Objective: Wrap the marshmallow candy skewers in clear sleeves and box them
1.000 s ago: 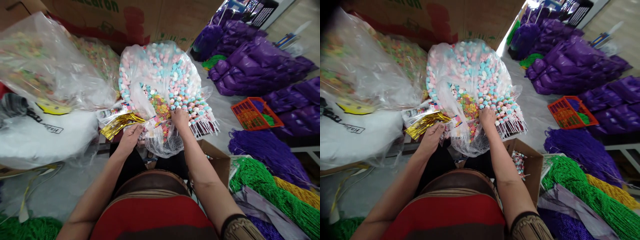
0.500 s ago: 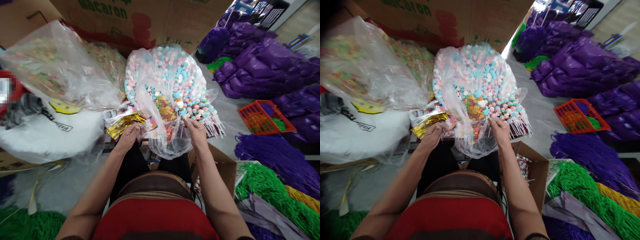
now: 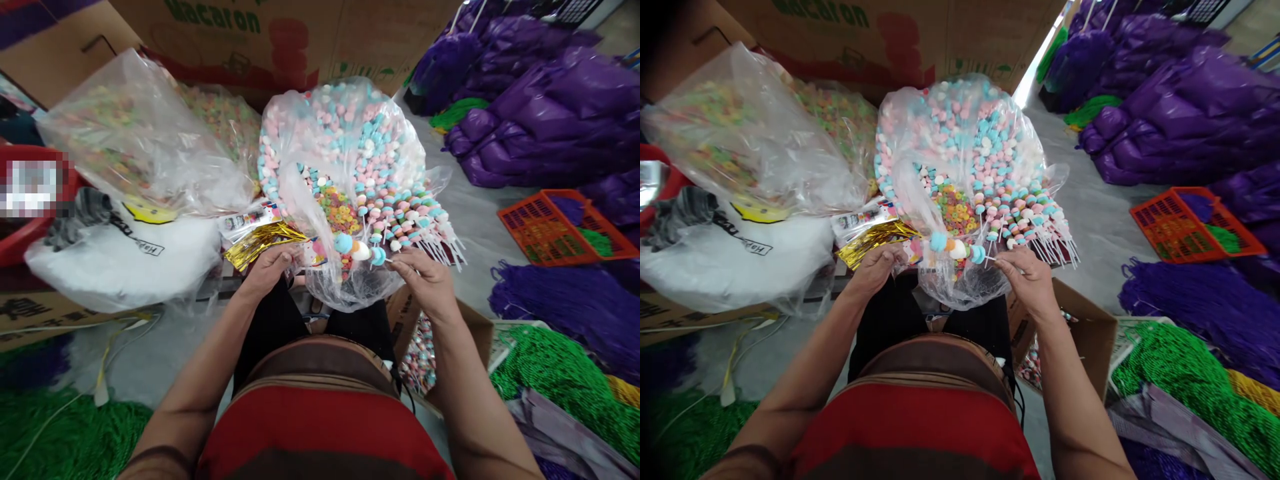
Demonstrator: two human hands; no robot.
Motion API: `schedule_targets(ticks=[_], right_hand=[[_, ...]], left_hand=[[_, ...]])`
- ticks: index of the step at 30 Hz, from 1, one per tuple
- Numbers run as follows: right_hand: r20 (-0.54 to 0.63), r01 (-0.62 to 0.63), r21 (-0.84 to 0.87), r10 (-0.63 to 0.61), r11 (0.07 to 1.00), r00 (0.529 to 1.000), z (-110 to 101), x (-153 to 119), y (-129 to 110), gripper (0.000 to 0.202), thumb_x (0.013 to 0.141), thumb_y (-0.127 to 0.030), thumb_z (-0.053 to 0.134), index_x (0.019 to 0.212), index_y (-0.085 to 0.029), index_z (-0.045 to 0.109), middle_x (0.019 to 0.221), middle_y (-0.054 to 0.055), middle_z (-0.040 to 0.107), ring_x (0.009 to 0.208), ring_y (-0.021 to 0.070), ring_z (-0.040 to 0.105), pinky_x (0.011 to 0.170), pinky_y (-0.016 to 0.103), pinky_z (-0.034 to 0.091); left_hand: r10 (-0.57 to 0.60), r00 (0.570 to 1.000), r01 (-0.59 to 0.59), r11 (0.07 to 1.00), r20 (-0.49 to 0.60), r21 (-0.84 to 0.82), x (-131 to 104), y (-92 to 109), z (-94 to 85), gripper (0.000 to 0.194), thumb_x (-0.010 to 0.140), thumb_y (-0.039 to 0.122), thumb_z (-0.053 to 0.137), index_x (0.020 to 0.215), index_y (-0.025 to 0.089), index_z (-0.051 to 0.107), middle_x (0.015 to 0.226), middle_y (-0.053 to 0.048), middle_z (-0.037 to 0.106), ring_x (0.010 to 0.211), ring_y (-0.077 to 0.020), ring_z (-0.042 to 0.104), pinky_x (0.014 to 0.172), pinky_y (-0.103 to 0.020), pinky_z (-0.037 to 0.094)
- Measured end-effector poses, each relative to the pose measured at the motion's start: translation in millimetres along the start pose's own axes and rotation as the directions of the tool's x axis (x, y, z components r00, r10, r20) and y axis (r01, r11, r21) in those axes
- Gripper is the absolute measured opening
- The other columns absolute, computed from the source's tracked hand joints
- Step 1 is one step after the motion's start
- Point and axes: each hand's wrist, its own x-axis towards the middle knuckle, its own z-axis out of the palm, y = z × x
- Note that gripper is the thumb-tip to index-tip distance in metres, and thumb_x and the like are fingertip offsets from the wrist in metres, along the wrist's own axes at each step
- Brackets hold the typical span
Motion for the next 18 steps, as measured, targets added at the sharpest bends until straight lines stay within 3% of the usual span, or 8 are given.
schedule_targets(ticks=[7, 10, 14, 18], right_hand=[[-0.016, 0.045, -0.117, -0.047, 0.992, 0.999, -12, 1, 1, 0.033, 0.088, -0.061, 0.069, 0.076, -0.032, 0.079, 0.077, 0.002, 0.078, 0.08, 0.0243, 0.069, 0.1, 0.049, 0.051], [-0.032, 0.047, -0.092, -0.05, 0.995, 0.998, -13, -1, 0, 0.036, 0.088, -0.062, 0.068, 0.074, -0.03, 0.078, 0.077, 0.002, 0.078, 0.081, 0.0246, 0.07, 0.105, 0.051, 0.05], [-0.009, 0.076, -0.115, -0.078, 0.99, 0.997, -10, -3, 1, 0.032, 0.09, -0.059, 0.068, 0.078, -0.031, 0.079, 0.076, 0.002, 0.077, 0.079, 0.0244, 0.069, 0.1, 0.051, 0.053], [-0.031, 0.089, -0.155, -0.095, 0.984, 0.995, -11, -6, 5, 0.029, 0.089, -0.056, 0.07, 0.078, -0.031, 0.079, 0.074, 0.002, 0.076, 0.079, 0.0241, 0.069, 0.104, 0.052, 0.051]], left_hand=[[0.034, 0.994, -0.028, 0.998, 0.104, -0.064, 1, 13, -4.0, 0.062, 0.084, 0.079, 0.057, 0.078, 0.019, 0.072, 0.089, -0.01, 0.076, 0.086, -0.0216, 0.068, 0.089, -0.037, 0.054], [0.007, 0.995, -0.003, 0.999, 0.095, -0.046, 0, 10, -3.0, 0.063, 0.083, 0.08, 0.057, 0.082, 0.019, 0.073, 0.093, -0.01, 0.077, 0.09, -0.0227, 0.07, 0.092, -0.037, 0.055], [-0.034, 0.996, 0.037, 0.999, 0.081, -0.029, -2, 5, -1.1, 0.066, 0.081, 0.082, 0.058, 0.084, 0.018, 0.075, 0.095, -0.011, 0.077, 0.093, -0.0236, 0.07, 0.095, -0.038, 0.054], [-0.016, 0.996, 0.02, 0.999, 0.087, -0.037, -2, 3, -2.0, 0.062, 0.084, 0.078, 0.058, 0.089, 0.018, 0.075, 0.096, -0.01, 0.076, 0.095, -0.0231, 0.069, 0.092, -0.036, 0.054]])
